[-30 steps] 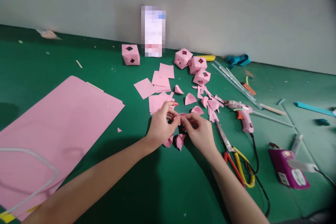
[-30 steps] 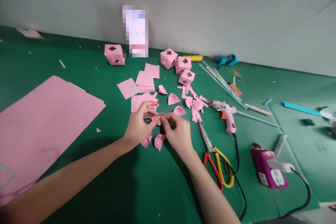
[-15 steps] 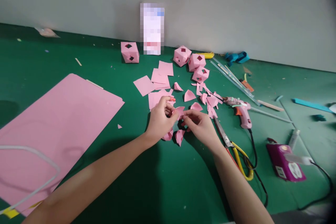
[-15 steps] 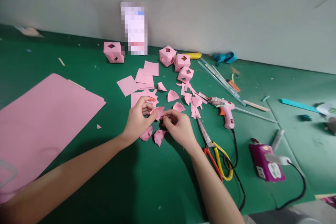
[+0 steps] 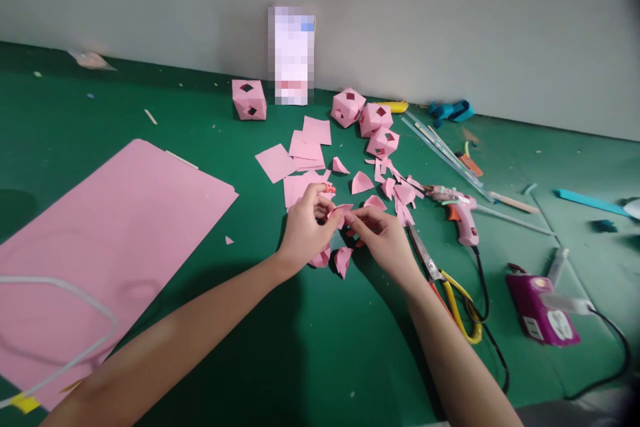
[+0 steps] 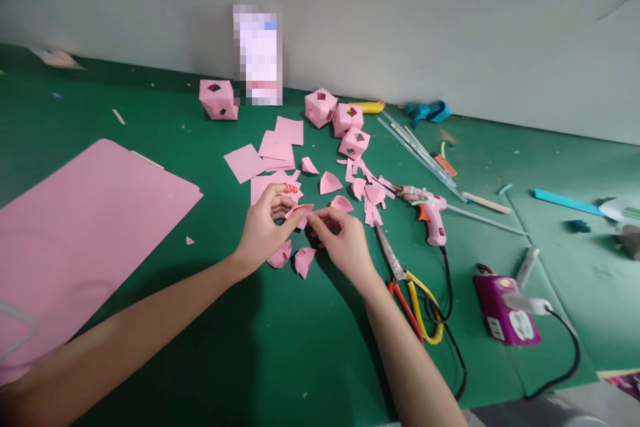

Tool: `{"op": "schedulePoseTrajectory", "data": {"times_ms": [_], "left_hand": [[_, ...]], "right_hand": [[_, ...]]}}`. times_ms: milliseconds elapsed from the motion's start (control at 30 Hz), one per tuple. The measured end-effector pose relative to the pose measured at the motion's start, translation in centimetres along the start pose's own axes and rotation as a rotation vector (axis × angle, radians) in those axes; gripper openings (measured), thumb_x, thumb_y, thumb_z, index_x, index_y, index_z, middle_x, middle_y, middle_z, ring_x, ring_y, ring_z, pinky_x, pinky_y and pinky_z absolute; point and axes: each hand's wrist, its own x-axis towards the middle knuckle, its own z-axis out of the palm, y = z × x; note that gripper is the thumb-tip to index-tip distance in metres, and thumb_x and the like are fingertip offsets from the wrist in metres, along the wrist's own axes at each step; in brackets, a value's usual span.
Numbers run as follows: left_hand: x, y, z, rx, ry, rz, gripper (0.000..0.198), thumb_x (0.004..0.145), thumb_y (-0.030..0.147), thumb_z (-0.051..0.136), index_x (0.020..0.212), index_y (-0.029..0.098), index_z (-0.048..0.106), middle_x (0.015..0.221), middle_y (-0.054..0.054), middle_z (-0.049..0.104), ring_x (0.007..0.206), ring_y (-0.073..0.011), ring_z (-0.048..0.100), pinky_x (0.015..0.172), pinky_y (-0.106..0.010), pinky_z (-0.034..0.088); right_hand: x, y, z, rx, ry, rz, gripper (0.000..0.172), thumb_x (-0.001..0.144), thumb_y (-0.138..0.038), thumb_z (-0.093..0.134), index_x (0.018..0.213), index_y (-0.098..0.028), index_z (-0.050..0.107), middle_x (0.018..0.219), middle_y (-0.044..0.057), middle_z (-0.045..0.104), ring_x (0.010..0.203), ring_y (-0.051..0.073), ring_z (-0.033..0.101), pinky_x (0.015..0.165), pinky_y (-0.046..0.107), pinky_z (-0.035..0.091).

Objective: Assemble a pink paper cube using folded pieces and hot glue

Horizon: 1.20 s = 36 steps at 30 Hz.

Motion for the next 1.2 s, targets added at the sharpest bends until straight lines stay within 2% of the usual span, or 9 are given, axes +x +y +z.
{"op": "schedulePoseTrajectory", "data": {"times_ms": [100,333,467,533,633,867,1000,1067,1200], "left_hand": [[0.1,-0.2,0.0,0.006,0.017,-0.019,0.031,0.084,0.014,0.067,0.111,0.023,0.053,0.082,0.003,0.071,0.073,-0.0124,0.072,0.072,-0.024,0.059],[0.1,0.0,0.0,0.015,0.033,-0.049,0.030,0.084,0.015,0.068,0.111,0.023,0.055,0.084,0.001,0.072,0.078,-0.0145,0.074,0.074,-0.026,0.061],[0.0,0.1,0.0,0.002,0.046,-0.052,0.025,0.087,0.021,0.069,0.109,0.022,0.055,0.084,0.000,0.071,0.079,-0.0152,0.074,0.073,-0.026,0.061],[0.0,0.1,0.0,-0.005,0.046,-0.054,0.024,0.088,0.022,0.068,0.108,0.022,0.055,0.084,0.000,0.070,0.079,-0.0146,0.074,0.073,-0.026,0.060],[0.0,0.2,0.0,-0.003,0.048,-0.056,0.025,0.087,0.022,0.068,0.109,0.021,0.056,0.083,0.001,0.069,0.078,-0.0139,0.073,0.074,-0.026,0.060],[0.1,0.2,0.0,-0.051,0.062,-0.093,0.026,0.085,0.023,0.070,0.108,0.021,0.056,0.081,0.002,0.068,0.075,-0.0129,0.071,0.074,-0.025,0.060],[0.2,0.2,0.0,-0.076,0.108,-0.113,0.028,0.083,0.024,0.072,0.107,0.022,0.056,0.078,0.002,0.066,0.074,-0.0133,0.070,0.072,-0.025,0.059],[0.3,0.2,0.0,-0.085,0.109,-0.098,0.027,0.083,0.024,0.071,0.106,0.022,0.057,0.076,0.003,0.065,0.072,-0.0128,0.069,0.070,-0.024,0.058],[0.2,0.1,0.0,-0.084,0.111,-0.076,0.026,0.083,0.023,0.070,0.105,0.022,0.056,0.075,0.004,0.063,0.068,-0.0116,0.066,0.066,-0.023,0.056]], "right_hand": [[-0.3,-0.5,-3.0,-0.133,0.107,-0.012,0.029,0.087,-0.051,0.070,0.097,-0.025,0.079,0.096,0.008,0.081,0.078,0.024,0.074,0.068,0.037,0.058],[-0.4,3.0,-13.0,-0.695,0.769,0.078,0.043,0.087,-0.054,0.068,0.109,-0.018,0.073,0.104,0.018,0.077,0.094,0.033,0.070,0.093,0.051,0.051],[-0.2,7.3,-14.8,-0.887,0.744,0.211,0.073,0.076,-0.072,0.070,0.116,-0.012,0.060,0.117,0.028,0.065,0.120,0.046,0.056,0.104,0.059,0.042],[-0.2,8.8,-14.9,-0.881,0.686,0.250,0.079,0.071,-0.080,0.066,0.113,-0.014,0.055,0.113,0.025,0.063,0.117,0.046,0.055,0.103,0.061,0.042],[0.0,9.5,-15.0,-0.839,0.687,0.255,0.066,0.073,-0.079,0.060,0.102,-0.020,0.053,0.101,0.018,0.061,0.108,0.042,0.056,0.099,0.061,0.045],[0.0,7.1,-14.4,-0.740,0.865,0.299,0.038,0.078,-0.053,0.066,0.098,-0.022,0.055,0.090,0.014,0.064,0.090,0.035,0.063,0.089,0.052,0.049],[-1.0,4.3,-11.9,-0.549,0.976,0.048,0.043,0.081,-0.053,0.070,0.108,-0.022,0.058,0.088,0.009,0.066,0.074,0.026,0.060,0.075,0.042,0.050],[-1.6,2.7,-9.9,-0.405,0.885,-0.051,0.047,0.077,-0.056,0.073,0.107,-0.022,0.059,0.082,0.004,0.063,0.065,0.021,0.054,0.064,0.036,0.047],[-2.3,0.7,-6.2,-0.301,0.562,-0.041,0.035,0.076,-0.053,0.074,0.085,-0.022,0.062,0.065,-0.002,0.058,0.056,0.015,0.047,0.051,0.027,0.039]]}}
